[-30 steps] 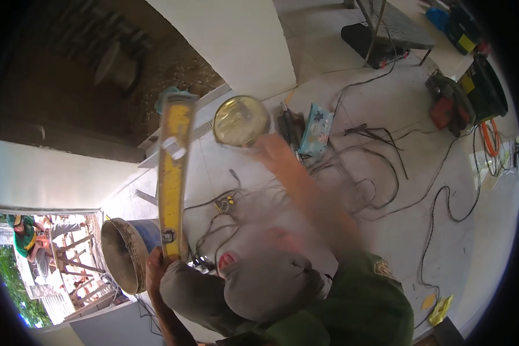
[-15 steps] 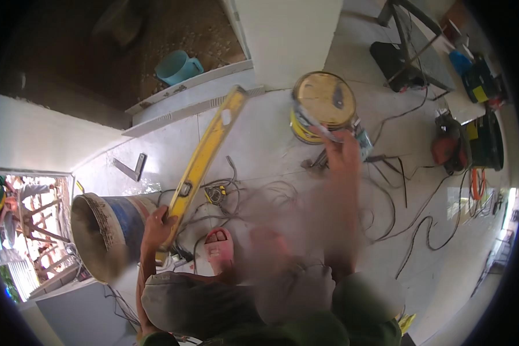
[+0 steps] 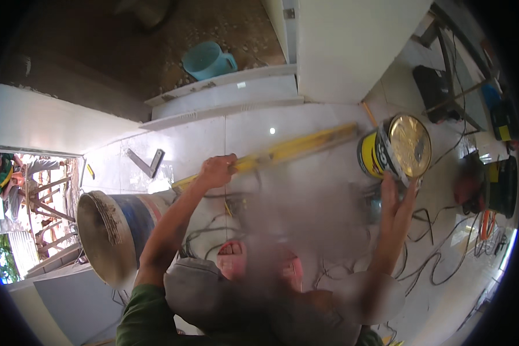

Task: Preparing a threshold surface with mortar and installing a piece of tile, then checking the level.

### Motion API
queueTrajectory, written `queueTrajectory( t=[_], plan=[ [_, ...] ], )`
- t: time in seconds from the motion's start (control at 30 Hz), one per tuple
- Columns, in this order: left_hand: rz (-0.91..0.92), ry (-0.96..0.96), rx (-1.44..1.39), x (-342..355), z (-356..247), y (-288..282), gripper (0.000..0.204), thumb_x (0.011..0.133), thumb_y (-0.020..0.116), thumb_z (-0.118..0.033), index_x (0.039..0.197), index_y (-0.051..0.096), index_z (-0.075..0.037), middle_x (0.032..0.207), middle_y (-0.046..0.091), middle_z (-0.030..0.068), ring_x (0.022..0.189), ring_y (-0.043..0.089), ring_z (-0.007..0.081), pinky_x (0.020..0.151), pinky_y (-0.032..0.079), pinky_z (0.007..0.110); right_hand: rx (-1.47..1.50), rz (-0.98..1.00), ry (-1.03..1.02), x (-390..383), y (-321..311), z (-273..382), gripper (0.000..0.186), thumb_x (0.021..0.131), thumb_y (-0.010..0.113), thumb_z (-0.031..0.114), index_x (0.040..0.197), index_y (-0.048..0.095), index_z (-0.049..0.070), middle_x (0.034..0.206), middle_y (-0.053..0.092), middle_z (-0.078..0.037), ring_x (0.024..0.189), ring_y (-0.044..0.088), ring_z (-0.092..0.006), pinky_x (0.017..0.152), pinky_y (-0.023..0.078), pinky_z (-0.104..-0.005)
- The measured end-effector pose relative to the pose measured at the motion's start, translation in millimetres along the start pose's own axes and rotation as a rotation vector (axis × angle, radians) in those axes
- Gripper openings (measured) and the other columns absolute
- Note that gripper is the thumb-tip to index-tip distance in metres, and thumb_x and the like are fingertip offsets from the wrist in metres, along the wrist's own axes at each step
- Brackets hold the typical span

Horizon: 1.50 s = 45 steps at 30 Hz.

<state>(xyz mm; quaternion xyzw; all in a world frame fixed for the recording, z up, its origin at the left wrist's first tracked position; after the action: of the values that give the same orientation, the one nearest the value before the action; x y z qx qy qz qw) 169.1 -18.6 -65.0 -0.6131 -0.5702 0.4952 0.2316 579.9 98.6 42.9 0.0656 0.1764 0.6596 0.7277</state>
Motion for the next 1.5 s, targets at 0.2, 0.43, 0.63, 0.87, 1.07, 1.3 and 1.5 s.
queueTrajectory(
  t=[0.2, 0.43, 0.63, 0.87, 1.07, 1.3, 1.5],
  plan=[
    [-0.017, 0.117, 0.176, 53, 29, 32, 0.022, 0.080, 0.060, -0.019, 0.100, 0.058, -0.010, 0.097, 0.057, 0.0107, 0.097, 0.056, 0.0304, 0.079, 0.049, 0.040, -0.143, 0.268, 0.489, -35, 42, -47, 0.038, 0.092, 0.055, 0.030, 0.120, 0.048, 0.006, 0.115, 0.055, -0.010, 0.103, 0.058, -0.0224, 0.081, 0.048, -0.0328],
    [-0.183, 0.236, 0.110, 59, 38, 38, 0.019, 0.075, 0.062, -0.008, 0.093, 0.058, -0.005, 0.098, 0.056, 0.0129, 0.101, 0.055, 0.0294, 0.081, 0.049, 0.039, -1.002, 0.849, -0.026, 56, 139, -158, 0.030, 0.088, 0.061, 0.023, 0.110, 0.056, 0.003, 0.108, 0.058, -0.009, 0.097, 0.060, -0.0244, 0.081, 0.049, -0.0361],
    [-0.644, 0.217, 0.095, 34, 56, -3, 0.036, 0.075, 0.060, -0.002, 0.110, 0.056, -0.003, 0.109, 0.058, 0.0152, 0.099, 0.055, 0.0301, 0.081, 0.047, 0.039, -1.222, 0.791, -0.883, 66, 249, -178, 0.038, 0.077, 0.064, 0.010, 0.112, 0.054, 0.002, 0.124, 0.046, -0.013, 0.118, 0.044, -0.0305, 0.095, 0.041, -0.0393],
    [-0.882, -0.123, 0.104, 22, 112, -93, 0.047, 0.075, 0.063, -0.003, 0.120, 0.050, -0.006, 0.119, 0.050, 0.0146, 0.107, 0.049, 0.0326, 0.087, 0.042, 0.043, -1.227, 0.773, -0.883, 67, 282, -198, 0.041, 0.074, 0.068, 0.006, 0.111, 0.054, -0.001, 0.118, 0.049, -0.014, 0.111, 0.048, -0.0313, 0.092, 0.043, -0.0409],
    [-0.755, -0.144, 0.193, 46, 126, -87, 0.045, 0.074, 0.066, -0.005, 0.117, 0.051, -0.007, 0.121, 0.048, 0.0095, 0.111, 0.046, 0.0297, 0.085, 0.041, 0.041, -1.247, 0.729, -0.959, 76, 279, -215, 0.038, 0.071, 0.070, 0.011, 0.105, 0.056, 0.006, 0.111, 0.050, -0.008, 0.109, 0.049, -0.0268, 0.088, 0.045, -0.0379],
    [-0.808, -0.073, 0.156, 55, 142, -81, 0.027, 0.073, 0.051, 0.003, 0.097, 0.061, -0.006, 0.107, 0.055, 0.0082, 0.103, 0.051, 0.0291, 0.082, 0.042, 0.041, -1.268, 0.729, -0.908, 79, 278, -225, 0.028, 0.074, 0.066, 0.008, 0.100, 0.056, 0.007, 0.104, 0.052, -0.008, 0.103, 0.051, -0.0272, 0.085, 0.046, -0.0379],
    [-0.801, 0.003, 0.149, 61, 142, -87, 0.017, 0.076, 0.059, 0.003, 0.092, 0.062, -0.003, 0.095, 0.059, 0.0116, 0.092, 0.054, 0.0323, 0.080, 0.045, 0.041, -1.287, 0.751, -0.840, 88, 282, -225, 0.020, 0.078, 0.061, 0.006, 0.097, 0.056, 0.006, 0.098, 0.054, -0.009, 0.100, 0.052, -0.0284, 0.084, 0.046, -0.0374]
  ],
)
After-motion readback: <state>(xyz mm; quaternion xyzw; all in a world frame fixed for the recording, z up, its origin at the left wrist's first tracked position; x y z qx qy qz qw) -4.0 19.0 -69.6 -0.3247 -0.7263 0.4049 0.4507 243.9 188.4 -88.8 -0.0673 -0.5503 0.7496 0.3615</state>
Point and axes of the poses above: each hand's wrist, its own x-axis towards the middle knuckle, its own y-axis out of the palm, z = x × y, the point moved 2 cm from there along x, towards the middle knuckle
